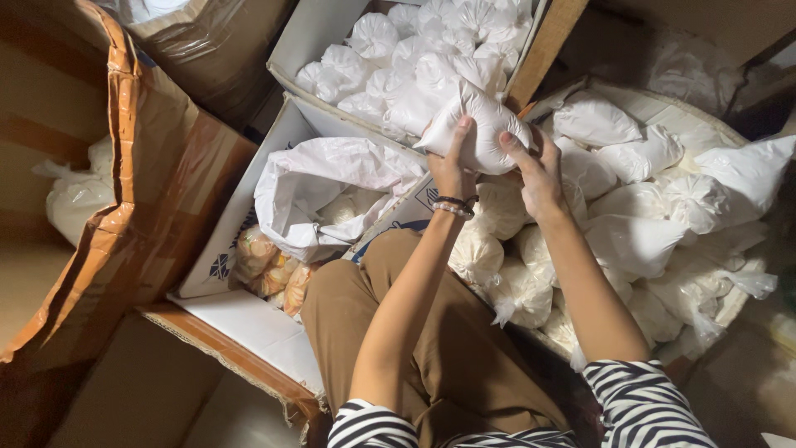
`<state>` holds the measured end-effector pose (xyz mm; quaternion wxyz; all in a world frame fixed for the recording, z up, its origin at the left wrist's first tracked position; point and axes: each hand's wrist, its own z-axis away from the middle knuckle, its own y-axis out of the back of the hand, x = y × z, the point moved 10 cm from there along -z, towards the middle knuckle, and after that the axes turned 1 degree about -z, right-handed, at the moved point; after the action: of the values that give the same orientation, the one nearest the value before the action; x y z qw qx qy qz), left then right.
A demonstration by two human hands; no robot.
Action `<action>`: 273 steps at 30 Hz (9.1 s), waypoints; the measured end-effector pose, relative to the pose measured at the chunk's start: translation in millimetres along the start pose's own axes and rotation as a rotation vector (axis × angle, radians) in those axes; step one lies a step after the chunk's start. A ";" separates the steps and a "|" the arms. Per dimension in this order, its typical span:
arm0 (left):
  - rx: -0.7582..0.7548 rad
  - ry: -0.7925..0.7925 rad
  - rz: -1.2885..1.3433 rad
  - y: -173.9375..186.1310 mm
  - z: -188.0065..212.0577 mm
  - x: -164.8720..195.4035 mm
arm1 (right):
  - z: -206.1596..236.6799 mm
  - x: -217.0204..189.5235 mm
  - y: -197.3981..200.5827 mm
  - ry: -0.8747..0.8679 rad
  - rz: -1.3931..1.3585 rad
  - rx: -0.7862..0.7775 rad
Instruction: The person sits on the floor and repeatedly picks up small white plastic-wrapped bundles from a basket, then places them into a cardboard box. The person continues this pick-and-place cycle throughout the clip.
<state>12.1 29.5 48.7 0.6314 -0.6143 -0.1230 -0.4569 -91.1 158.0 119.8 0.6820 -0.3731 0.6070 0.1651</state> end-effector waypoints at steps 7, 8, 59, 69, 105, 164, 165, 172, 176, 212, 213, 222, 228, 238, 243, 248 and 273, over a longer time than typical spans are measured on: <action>0.107 0.102 0.112 20.6 -14.7 -20.6 | -1.3 -1.0 3.1 0.039 0.108 0.053; 0.049 0.123 0.196 12.7 -13.6 -20.0 | -1.5 -2.2 2.8 0.062 0.134 0.065; -0.313 -0.505 -0.773 -51.7 -151.2 46.7 | -153.0 -8.9 -45.7 0.423 1.246 0.070; -0.267 -0.531 -1.422 -43.5 -164.0 22.9 | -173.0 13.6 -34.9 -0.025 1.395 0.064; -0.370 -0.613 -1.735 -51.2 -132.8 4.8 | -165.7 41.6 -47.1 0.136 1.438 -0.059; -0.906 -0.388 -1.340 -111.5 120.6 -110.3 | 81.1 -36.2 114.3 0.314 1.128 0.249; -0.933 -0.332 -1.342 -112.5 128.1 -114.9 | 89.3 -41.7 117.7 0.322 1.133 0.270; -1.043 -0.116 -1.408 -106.8 162.1 -137.0 | 133.9 -61.3 134.3 0.353 1.154 0.380; -1.112 -0.260 -1.352 -104.0 172.0 -146.1 | 154.5 -77.8 142.2 0.417 1.246 0.580; -0.803 0.209 -1.151 -65.9 140.0 -161.4 | 170.7 -47.9 141.2 0.572 1.304 0.602; -0.798 0.192 -1.087 -65.3 137.3 -162.6 | 171.3 -47.4 139.2 0.577 1.299 0.590; -0.523 0.576 -0.237 -56.9 126.6 -174.6 | 177.3 -67.3 121.4 0.719 1.269 0.503; -0.498 0.783 0.194 -63.4 135.8 -156.0 | 169.5 -67.0 74.9 0.854 1.345 0.293; -0.488 0.653 0.232 -53.2 124.3 -146.6 | 153.7 -49.2 72.3 0.422 0.748 0.058; -0.455 0.630 0.198 -52.0 124.6 -144.3 | 142.2 -41.5 98.4 0.300 0.356 0.093; -0.487 0.631 0.195 -57.5 128.0 -134.9 | 121.9 -8.3 109.3 -0.052 0.347 0.186; -0.692 0.580 -0.676 -45.4 120.5 -103.8 | 95.6 -3.9 136.8 -0.102 0.029 0.464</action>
<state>-29.3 188.6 30.3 0.2195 -0.5614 0.0227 -0.7976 -117.3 317.9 79.9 0.7769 -0.1889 0.5986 0.0496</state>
